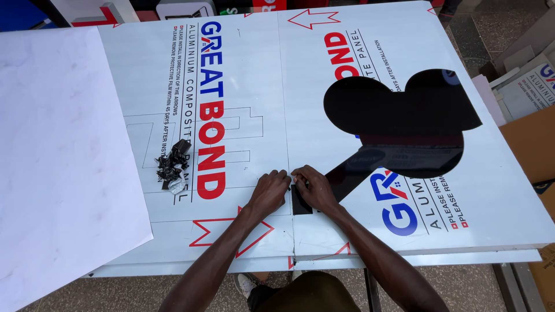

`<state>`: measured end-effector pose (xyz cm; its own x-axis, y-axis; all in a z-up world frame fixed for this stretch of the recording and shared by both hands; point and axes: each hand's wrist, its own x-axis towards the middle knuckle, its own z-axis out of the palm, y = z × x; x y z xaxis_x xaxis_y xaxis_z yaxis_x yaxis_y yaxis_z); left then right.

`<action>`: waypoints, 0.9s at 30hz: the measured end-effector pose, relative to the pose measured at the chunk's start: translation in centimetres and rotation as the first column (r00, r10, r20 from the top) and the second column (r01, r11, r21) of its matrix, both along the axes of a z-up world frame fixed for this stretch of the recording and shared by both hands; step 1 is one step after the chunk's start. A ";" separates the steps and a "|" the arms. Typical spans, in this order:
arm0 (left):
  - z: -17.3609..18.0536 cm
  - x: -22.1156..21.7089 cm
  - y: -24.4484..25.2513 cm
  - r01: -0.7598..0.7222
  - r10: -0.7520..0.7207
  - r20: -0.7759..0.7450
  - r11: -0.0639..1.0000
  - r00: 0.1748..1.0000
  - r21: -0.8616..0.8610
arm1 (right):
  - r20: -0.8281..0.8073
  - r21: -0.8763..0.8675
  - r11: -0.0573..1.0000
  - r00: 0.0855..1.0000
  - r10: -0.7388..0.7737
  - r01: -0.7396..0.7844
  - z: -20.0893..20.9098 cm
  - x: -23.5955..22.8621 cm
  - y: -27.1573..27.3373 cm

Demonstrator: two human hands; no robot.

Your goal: Weeding excess vinyl from a composite sign panel using a hand tool

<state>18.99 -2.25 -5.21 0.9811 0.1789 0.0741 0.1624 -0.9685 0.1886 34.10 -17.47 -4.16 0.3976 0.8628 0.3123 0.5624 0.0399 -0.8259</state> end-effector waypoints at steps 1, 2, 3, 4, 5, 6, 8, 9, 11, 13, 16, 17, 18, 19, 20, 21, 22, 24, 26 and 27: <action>-0.1 -0.1 -0.1 -0.002 0.002 0.003 1.000 1.000 0.005 | 0.003 0.005 1.000 1.000 0.002 -0.002 0.1 -0.1 -0.1; -0.3 -0.2 -0.2 0.021 -0.021 -0.004 0.999 1.000 0.034 | 0.010 0.005 1.000 1.000 0.000 0.000 0.2 -0.1 -0.2; -0.4 -0.3 -0.2 0.045 -0.044 -0.012 0.997 0.999 0.066 | 0.018 0.009 1.000 1.000 -0.004 0.004 0.2 -0.2 -0.2; -0.4 -0.2 0.1 0.044 -0.044 -0.008 0.996 0.999 0.074 | 0.022 0.016 1.000 1.000 -0.003 0.003 0.1 0.1 0.2; -0.6 -0.4 0.0 0.054 -0.053 -0.008 0.993 0.999 0.103 | 0.019 0.006 1.000 1.000 -0.003 0.003 -0.1 0.2 0.2; -0.7 -0.6 -0.1 0.063 -0.062 -0.009 0.989 0.998 0.131 | 0.015 -0.004 1.000 1.000 -0.003 0.003 -0.4 0.2 0.1; -1.6 -0.5 0.1 0.077 -0.079 0.002 0.984 0.997 0.163 | 0.018 0.002 1.000 1.000 -0.001 0.001 -0.3 0.4 0.3; -2.2 -0.7 -0.1 0.092 -0.095 0.008 0.978 0.995 0.185 | 0.014 -0.001 1.000 1.000 0.001 -0.001 -0.5 0.2 0.0; -2.6 -0.6 0.1 0.100 -0.115 0.064 0.973 0.991 0.210 | 0.014 -0.015 1.000 1.000 0.003 -0.003 -0.2 0.3 0.2; -3.0 -0.4 0.2 0.108 -0.137 0.114 0.967 0.984 0.230 | 0.007 -0.033 0.999 1.000 0.003 -0.003 -0.1 0.3 0.0; -3.1 -0.3 0.8 0.151 -0.176 0.115 0.968 0.978 0.198 | 0.057 -0.043 0.999 0.998 0.012 -0.010 -0.2 -0.3 -0.3; -2.9 -0.1 1.3 0.182 -0.203 0.107 0.967 0.973 0.180 | 0.071 -0.052 0.999 0.997 0.005 -0.001 -0.1 -0.2 -0.1; -2.7 0.1 1.9 0.213 -0.230 0.099 0.964 0.968 0.162 | 0.084 -0.061 0.998 0.996 -0.002 0.008 0.0 -0.2 0.1; -3.3 0.5 2.0 0.205 -0.220 0.089 0.966 0.971 0.158 | 0.074 -0.063 0.998 0.997 0.008 -0.003 -0.1 -0.3 0.0; -4.0 0.8 2.3 0.230 -0.242 0.073 0.963 0.968 0.137 | 0.092 -0.069 0.998 0.996 -0.010 0.016 -0.2 -0.5 -0.1; -4.5 1.9 2.9 0.251 -0.260 0.064 0.961 0.963 0.119 | 0.118 -0.072 0.997 0.993 -0.024 0.032 -0.1 0.1 0.3; -4.9 1.2 2.9 0.239 -0.247 0.061 0.964 0.967 0.118 | 0.115 -0.072 0.997 0.993 -0.011 0.019 -0.5 -0.3 0.4; -5.6 1.8 2.9 0.287 -0.293 0.054 0.953 0.954 0.102 | 0.121 -0.065 0.997 0.992 -0.026 0.034 -1.1 0.0 0.3; -3.4 1.4 3.3 0.323 -0.324 0.054 0.946 0.945 0.021 | 0.099 -0.045 0.997 0.994 -0.050 0.055 -0.9 -0.2 0.5; -2.3 1.6 3.4 0.341 -0.338 0.056 0.938 0.939 -0.058 | 0.081 -0.024 0.998 0.995 -0.058 0.060 -0.7 0.0 0.5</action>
<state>20.56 1.12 -7.54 0.9802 -0.1585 0.1184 -0.1842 -0.9498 0.2528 34.07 -17.01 -4.88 0.4225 0.8469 0.3230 0.6278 -0.0163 -0.7782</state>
